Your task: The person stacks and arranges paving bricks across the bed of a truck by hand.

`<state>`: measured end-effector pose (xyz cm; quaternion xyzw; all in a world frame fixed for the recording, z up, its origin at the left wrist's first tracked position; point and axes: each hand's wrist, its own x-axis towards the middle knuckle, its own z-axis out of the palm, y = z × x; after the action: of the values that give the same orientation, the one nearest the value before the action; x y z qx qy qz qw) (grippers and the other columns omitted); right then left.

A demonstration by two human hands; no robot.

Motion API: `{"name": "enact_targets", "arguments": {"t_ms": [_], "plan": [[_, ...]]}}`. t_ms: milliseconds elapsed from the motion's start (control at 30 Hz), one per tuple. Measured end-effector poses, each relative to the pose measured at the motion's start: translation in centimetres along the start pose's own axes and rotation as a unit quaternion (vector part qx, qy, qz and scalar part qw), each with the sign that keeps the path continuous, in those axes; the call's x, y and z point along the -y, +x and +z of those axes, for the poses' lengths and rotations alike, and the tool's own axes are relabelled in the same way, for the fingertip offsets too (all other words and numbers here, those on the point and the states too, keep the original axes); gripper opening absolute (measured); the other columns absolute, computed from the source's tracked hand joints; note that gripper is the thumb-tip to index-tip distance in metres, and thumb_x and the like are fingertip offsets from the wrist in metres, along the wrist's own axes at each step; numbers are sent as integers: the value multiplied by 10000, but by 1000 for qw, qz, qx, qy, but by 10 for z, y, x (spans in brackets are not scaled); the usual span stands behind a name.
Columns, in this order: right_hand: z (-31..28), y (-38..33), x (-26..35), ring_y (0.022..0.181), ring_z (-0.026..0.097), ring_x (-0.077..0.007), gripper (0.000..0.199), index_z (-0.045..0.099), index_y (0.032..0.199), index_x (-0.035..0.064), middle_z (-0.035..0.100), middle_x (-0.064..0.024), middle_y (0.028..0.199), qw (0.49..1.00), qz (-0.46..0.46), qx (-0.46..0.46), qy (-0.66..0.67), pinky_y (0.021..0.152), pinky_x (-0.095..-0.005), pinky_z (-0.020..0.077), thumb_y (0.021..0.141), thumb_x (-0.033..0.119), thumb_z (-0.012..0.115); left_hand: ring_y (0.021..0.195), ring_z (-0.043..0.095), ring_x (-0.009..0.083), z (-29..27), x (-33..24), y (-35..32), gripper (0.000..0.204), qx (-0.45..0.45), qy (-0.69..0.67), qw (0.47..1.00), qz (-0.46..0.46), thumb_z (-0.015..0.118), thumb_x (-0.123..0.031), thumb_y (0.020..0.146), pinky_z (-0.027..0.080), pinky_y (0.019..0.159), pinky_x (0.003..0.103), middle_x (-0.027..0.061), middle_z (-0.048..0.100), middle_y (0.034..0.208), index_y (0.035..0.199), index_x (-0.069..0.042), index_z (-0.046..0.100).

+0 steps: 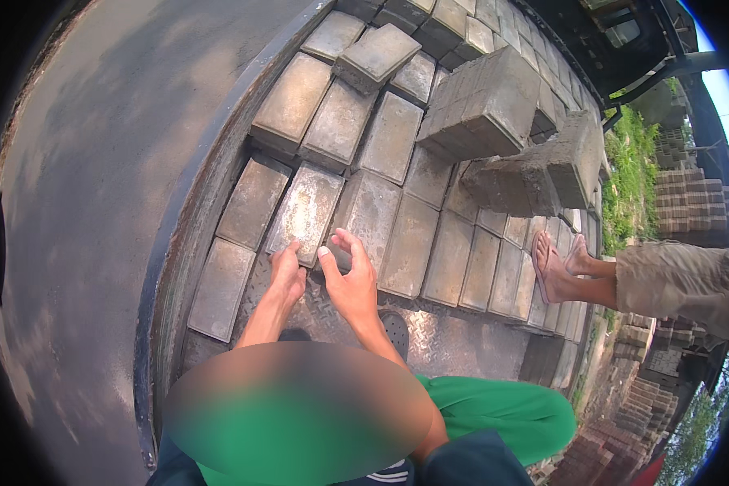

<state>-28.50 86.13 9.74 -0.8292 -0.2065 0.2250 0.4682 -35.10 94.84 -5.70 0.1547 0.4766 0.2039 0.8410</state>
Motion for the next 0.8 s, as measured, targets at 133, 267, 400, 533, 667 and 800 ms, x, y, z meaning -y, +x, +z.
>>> {"name": "enact_targets", "arguments": {"t_ms": [133,267,400,533,667,800], "plan": [[-52,48,30,1153,601,-276,449,588,1251,3,648,-177,1191,995,-55,-70,-50,1004,-385,443,894,256,686,1380,374,263,35,-23,-46,711,-77,-31,995,-59,626,-352,930,193,1174,485,164,420,1463,1457,2,306],[-110,108,75,1195,560,-301,520,577,1256,-17,601,-200,1245,969,-113,-153,-157,1024,-398,424,874,314,699,1392,356,258,7,4,-12,746,-63,0,998,7,643,-421,917,164,1184,494,149,422,1472,1458,-7,338],[-190,172,107,1264,472,-377,673,523,1320,-11,535,-229,1327,891,-152,-263,-336,1061,-447,380,857,453,673,1257,504,230,16,10,-6,565,0,-17,998,-57,608,-364,961,426,1039,438,110,517,1386,1378,-13,459],[-264,219,145,1300,452,-380,832,473,1377,6,494,-238,1381,824,-46,-305,-476,1072,-463,371,823,609,620,1345,425,239,-2,-6,-7,669,72,30,992,-98,566,-452,952,227,1154,471,110,455,1466,1461,-65,371],[-358,237,139,1374,373,-397,1005,372,1454,19,433,-262,1440,823,135,-295,-467,1093,-553,320,781,736,582,1493,13,370,2,-49,-36,997,114,181,955,-206,583,-605,872,31,1161,606,190,53,1622,1558,-61,107],[-416,255,64,1359,397,-422,1209,322,1480,-23,389,-317,1457,880,178,-190,-396,1091,-565,335,686,847,592,1475,-106,418,43,-95,-87,1040,142,388,882,-225,581,-600,874,8,1137,655,209,-104,1614,1566,-92,-6]]}}
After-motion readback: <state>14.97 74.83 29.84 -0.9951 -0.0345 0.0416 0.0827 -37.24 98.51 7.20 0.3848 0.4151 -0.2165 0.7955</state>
